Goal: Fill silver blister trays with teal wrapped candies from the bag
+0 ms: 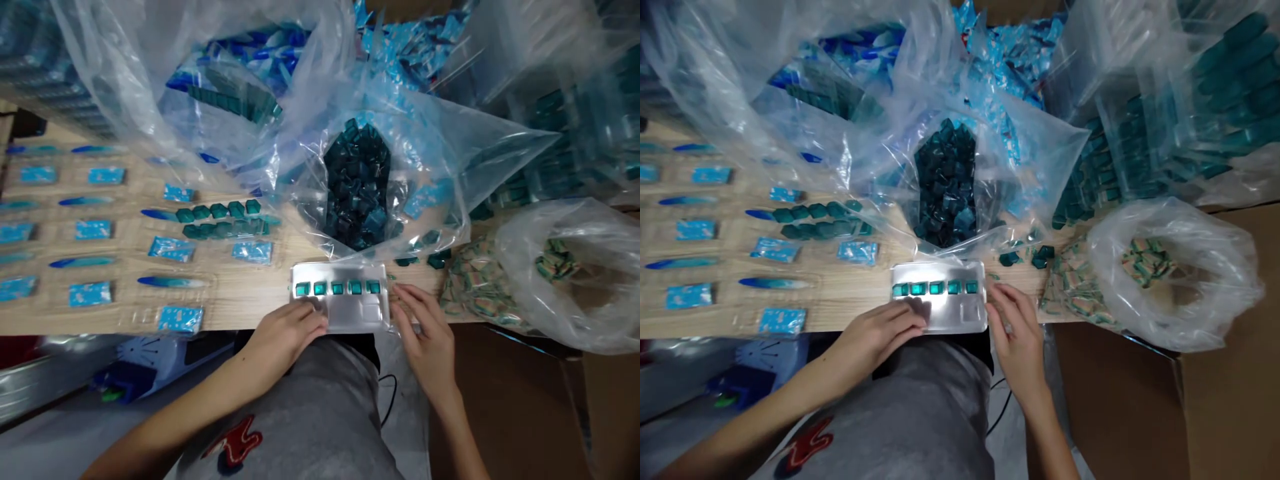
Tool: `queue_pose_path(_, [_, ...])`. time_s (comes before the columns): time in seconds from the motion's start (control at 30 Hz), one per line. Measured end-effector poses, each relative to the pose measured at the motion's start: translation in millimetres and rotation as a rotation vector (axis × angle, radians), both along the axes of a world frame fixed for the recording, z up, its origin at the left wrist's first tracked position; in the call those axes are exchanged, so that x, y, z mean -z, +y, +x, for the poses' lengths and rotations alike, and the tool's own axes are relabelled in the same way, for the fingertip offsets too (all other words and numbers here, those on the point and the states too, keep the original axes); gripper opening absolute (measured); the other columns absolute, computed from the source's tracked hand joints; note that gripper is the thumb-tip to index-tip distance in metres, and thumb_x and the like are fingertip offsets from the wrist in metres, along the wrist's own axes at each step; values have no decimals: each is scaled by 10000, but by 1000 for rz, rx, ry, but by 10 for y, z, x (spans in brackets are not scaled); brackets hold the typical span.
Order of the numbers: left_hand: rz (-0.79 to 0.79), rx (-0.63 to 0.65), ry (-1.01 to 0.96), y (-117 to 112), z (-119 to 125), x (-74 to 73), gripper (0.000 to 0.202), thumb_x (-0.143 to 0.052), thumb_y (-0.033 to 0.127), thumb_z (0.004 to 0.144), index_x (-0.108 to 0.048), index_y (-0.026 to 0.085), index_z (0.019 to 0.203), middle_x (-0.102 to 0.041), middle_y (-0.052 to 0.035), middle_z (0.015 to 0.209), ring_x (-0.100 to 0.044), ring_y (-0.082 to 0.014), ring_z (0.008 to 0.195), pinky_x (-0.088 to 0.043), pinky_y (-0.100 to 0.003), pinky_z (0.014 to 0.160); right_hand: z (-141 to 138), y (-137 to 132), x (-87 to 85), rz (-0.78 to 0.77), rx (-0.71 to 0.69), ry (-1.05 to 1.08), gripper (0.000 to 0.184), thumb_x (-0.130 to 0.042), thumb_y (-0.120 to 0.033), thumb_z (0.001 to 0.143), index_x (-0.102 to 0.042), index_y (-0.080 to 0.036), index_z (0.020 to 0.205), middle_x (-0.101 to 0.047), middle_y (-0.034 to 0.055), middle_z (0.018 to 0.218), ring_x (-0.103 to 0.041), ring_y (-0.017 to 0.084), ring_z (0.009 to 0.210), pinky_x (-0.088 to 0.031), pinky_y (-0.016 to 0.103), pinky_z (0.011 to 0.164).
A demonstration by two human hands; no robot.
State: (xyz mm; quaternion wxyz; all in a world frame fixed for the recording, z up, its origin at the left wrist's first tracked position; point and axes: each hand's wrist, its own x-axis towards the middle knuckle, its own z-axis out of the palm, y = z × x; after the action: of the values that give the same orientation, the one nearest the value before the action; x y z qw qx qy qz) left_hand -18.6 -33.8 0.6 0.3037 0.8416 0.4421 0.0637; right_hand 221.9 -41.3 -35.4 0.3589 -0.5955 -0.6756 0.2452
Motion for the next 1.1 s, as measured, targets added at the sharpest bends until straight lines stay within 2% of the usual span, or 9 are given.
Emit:
queue_pose_path(0.23, [-195, 77, 54, 199, 33, -23, 180, -478, 241, 954, -625, 189, 863, -662, -17, 886, -629, -163, 825, -495, -273, 722, -9, -147, 27, -179, 1, 76, 281, -549, -210, 909, -635, -278, 1168, -645, 60, 1144, -599, 206, 1087, -509, 371, 910])
queue_pose_path(0.43, [-288, 132, 61, 275, 1, -80, 216, -442, 194, 960, -626, 176, 848, -659, -24, 884, -621, -153, 802, -466, -248, 691, -4, -150, -1, -207, -27, 98, 301, -547, -227, 911, -618, -287, 1197, -654, 60, 1153, -606, 204, 1086, -510, 376, 925])
queue_pose_path(0.5, [-223, 154, 117, 226, 39, -49, 185, -440, 173, 955, -617, 166, 901, -664, -45, 930, -622, -166, 821, -475, -262, 705, -5, -151, -6, -209, -32, 96, 308, -543, -234, 913, -613, -290, 1208, -653, 64, 1160, -607, 208, 1091, -512, 385, 927])
queue_pose_path(0.6, [21, 159, 287, 86, 171, 29, 186, -455, 63, 905, -602, 119, 1004, -663, -112, 1014, -627, -221, 911, -494, -327, 773, 3, -154, -10, -200, -33, 86, 314, -541, -249, 914, -613, -290, 1217, -645, 75, 1167, -606, 221, 1097, -516, 406, 928])
queue_pose_path(0.73, [412, 177, 269, -23, 295, 64, 212, -428, 22, 880, -620, 110, 873, -676, -111, 902, -625, -228, 805, -503, -362, 737, 17, -149, -45, -153, -81, 44, 381, -600, -302, 883, -584, -298, 1264, -593, 92, 1222, -582, 252, 1137, -521, 441, 922])
queue_pose_path(0.83, [523, 110, 58, 47, 247, -53, 238, -390, 59, 905, -592, 143, 812, -659, -78, 825, -589, -195, 735, -494, -328, 663, -10, -111, -117, -54, -125, 64, 413, -639, -310, 859, -580, -324, 1268, -548, 95, 1270, -594, 251, 1113, -549, 413, 873])
queue_pose_path(0.93, [550, 45, -87, 148, 167, -244, 211, -385, 70, 921, -553, 163, 835, -645, -60, 813, -569, -177, 730, -483, -309, 653, -48, -20, -257, 40, -122, 131, 293, -609, -250, 883, -652, -323, 1163, -578, 77, 1200, -659, 189, 939, -581, 325, 767])
queue_pose_path(1.03, [636, 52, -196, 179, 85, -420, 171, -400, 80, 933, -539, 176, 909, -638, -56, 848, -581, -188, 792, -491, -341, 743, 45, 65, -502, 98, -210, 147, 204, -600, -211, 889, -716, -304, 1029, -658, 44, 1042, -682, 151, 844, -585, 260, 719])
queue_pose_path(1.1, [600, 27, -272, 190, 4, -513, 153, -417, 106, 934, -539, 191, 975, -623, -74, 954, -586, -208, 929, -491, -369, 834, 233, 45, -725, 91, -283, 123, 178, -614, -230, 882, -729, -314, 989, -691, 21, 962, -693, 153, 832, -589, 243, 690])
